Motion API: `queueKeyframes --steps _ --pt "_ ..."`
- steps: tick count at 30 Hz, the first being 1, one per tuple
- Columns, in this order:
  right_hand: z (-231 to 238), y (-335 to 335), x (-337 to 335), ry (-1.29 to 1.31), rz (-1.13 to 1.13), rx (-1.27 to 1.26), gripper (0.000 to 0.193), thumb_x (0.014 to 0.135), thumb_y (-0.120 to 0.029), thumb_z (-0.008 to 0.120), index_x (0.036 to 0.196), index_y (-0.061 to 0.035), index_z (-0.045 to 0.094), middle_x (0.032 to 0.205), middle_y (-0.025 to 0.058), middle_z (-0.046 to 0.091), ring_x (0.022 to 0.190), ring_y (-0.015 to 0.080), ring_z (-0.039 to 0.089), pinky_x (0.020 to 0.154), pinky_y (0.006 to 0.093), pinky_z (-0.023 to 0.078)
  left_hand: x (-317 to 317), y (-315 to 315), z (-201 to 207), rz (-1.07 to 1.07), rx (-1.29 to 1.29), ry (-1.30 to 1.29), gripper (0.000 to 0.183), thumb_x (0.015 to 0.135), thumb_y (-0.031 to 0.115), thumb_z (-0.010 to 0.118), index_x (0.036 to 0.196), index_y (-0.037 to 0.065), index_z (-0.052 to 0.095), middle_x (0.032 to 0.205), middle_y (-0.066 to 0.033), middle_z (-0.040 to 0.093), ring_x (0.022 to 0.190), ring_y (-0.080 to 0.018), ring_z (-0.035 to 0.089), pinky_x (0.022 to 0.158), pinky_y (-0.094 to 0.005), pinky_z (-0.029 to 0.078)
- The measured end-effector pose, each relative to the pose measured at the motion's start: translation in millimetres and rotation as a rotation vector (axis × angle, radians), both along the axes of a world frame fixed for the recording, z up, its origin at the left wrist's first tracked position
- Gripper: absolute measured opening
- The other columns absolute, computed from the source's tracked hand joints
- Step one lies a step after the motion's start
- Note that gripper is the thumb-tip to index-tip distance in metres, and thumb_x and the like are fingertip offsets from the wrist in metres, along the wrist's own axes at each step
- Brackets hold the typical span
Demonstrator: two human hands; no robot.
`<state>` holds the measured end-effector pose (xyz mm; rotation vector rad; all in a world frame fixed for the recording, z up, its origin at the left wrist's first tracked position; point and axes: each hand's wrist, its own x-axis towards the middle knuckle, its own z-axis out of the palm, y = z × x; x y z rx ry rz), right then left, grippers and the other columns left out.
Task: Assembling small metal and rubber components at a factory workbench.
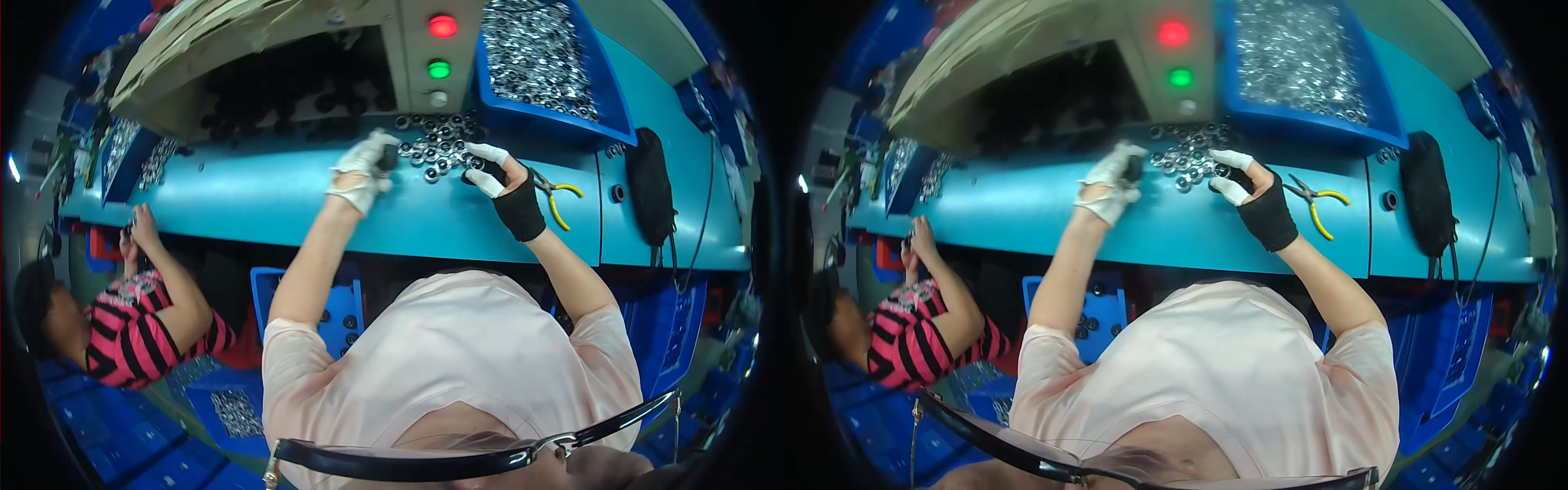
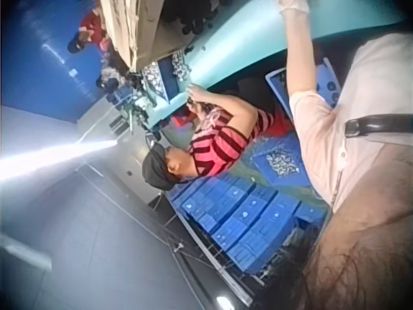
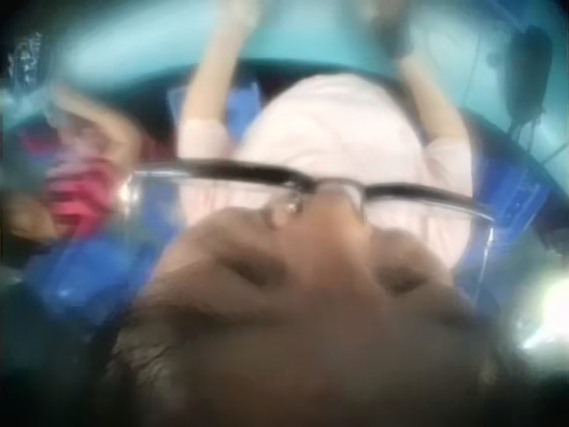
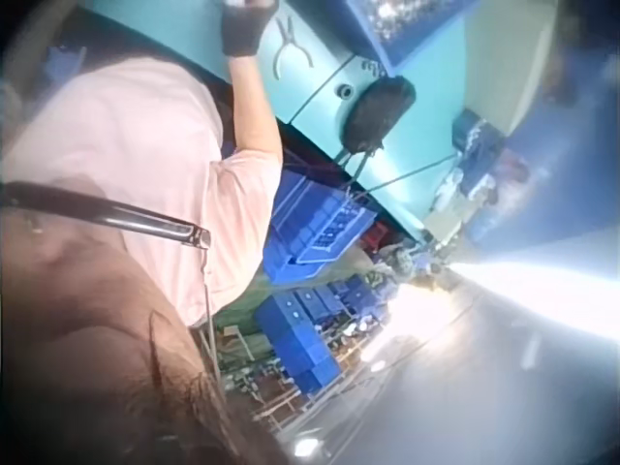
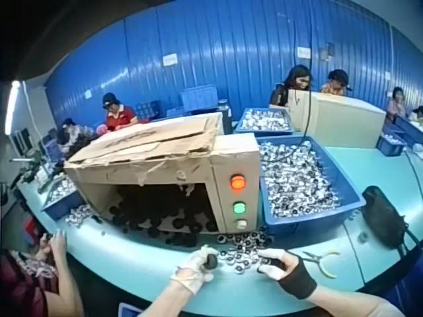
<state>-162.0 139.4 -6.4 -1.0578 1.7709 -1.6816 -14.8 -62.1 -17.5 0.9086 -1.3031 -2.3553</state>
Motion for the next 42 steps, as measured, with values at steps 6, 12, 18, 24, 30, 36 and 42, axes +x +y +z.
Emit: queueKeyframes --steps 6,12,18,24,30,36,42 --pt "-3.7 -0.9 15.8 -0.072 0.064 0.045 0.032 0.08 -0.003 0.064 0.111 -0.0032 0.06 0.098 0.0053 0.063 0.084 0.0091 0.059 0.077 0.0234 0.047 -1.1 49.4 -9.1 -0.026 0.041 -0.053 0.039 0.087 0.034 0.063 0.109 0.002 0.059 0.086 -0.0069 0.061 0.06 -0.0127 0.053 0.047 -0.0222 0.045" --pt "-12.2 0.5 22.7 0.119 0.107 0.051 0.031 0.079 -0.003 0.065 0.109 -0.0022 0.06 0.099 0.0093 0.064 0.092 0.0171 0.061 0.081 0.027 0.047 1.8 65.0 -1.4 -0.066 0.061 0.059 0.036 0.091 0.025 0.057 0.116 -0.001 0.056 0.091 -0.0093 0.063 0.072 -0.0146 0.061 0.057 -0.0234 0.053" --pt "-14.3 5.3 19.3 0.107 0.093 0.041 0.032 0.078 -0.002 0.065 0.109 -0.0016 0.06 0.101 0.0101 0.064 0.091 0.0177 0.062 0.081 0.0271 0.047 3.7 66.5 -2.8 -0.104 0.039 0.153 0.038 0.09 0.019 0.058 0.12 -0.003 0.052 0.104 -0.0125 0.062 0.084 -0.0186 0.063 0.065 -0.0262 0.055" --pt "-13.0 6.3 19.3 0.166 0.053 0.013 0.032 0.079 -0.002 0.064 0.11 -0.0011 0.059 0.098 0.0094 0.063 0.089 0.0172 0.062 0.079 0.0268 0.048 2.1 68.6 2.0 -0.114 0.012 0.169 0.04 0.09 0.017 0.059 0.122 -0.004 0.05 0.104 -0.0127 0.061 0.082 -0.0177 0.063 0.066 -0.0258 0.055" --pt "-10.1 8.6 22.1 -0.041 -0.031 -0.032 0.029 0.079 -0.003 0.065 0.108 -0.0018 0.059 0.095 0.0095 0.063 0.085 0.0179 0.062 0.076 0.0273 0.048 -0.1 67.1 0.5 -0.101 0.019 0.148 0.04 0.087 0.012 0.062 0.121 -0.005 0.05 0.105 -0.0131 0.06 0.077 -0.0159 0.062 0.066 -0.0251 0.055" --pt "-14.9 -1.5 25.5 0.117 0.03 -0.042 0.031 0.079 -0.005 0.066 0.11 -0.0031 0.06 0.094 0.0074 0.064 0.084 0.015 0.061 0.076 0.0267 0.047 -7.2 71.5 -1.9 -0.072 0.055 0.118 0.042 0.085 0.011 0.063 0.121 -0.004 0.049 0.103 -0.0111 0.059 0.08 -0.0158 0.061 0.067 -0.0283 0.055" --pt "-7.9 0.2 30.3 -0.078 0.056 -0.113 0.031 0.081 -0.003 0.065 0.111 -0.0036 0.06 0.097 0.0038 0.063 0.088 0.013 0.06 0.08 0.0245 0.047 1.4 64.4 -1.3 -0.139 0.097 0.136 0.048 0.081 0.016 0.067 0.123 0.001 0.048 0.105 -0.0079 0.058 0.088 -0.0176 0.06 0.078 -0.0356 0.053"
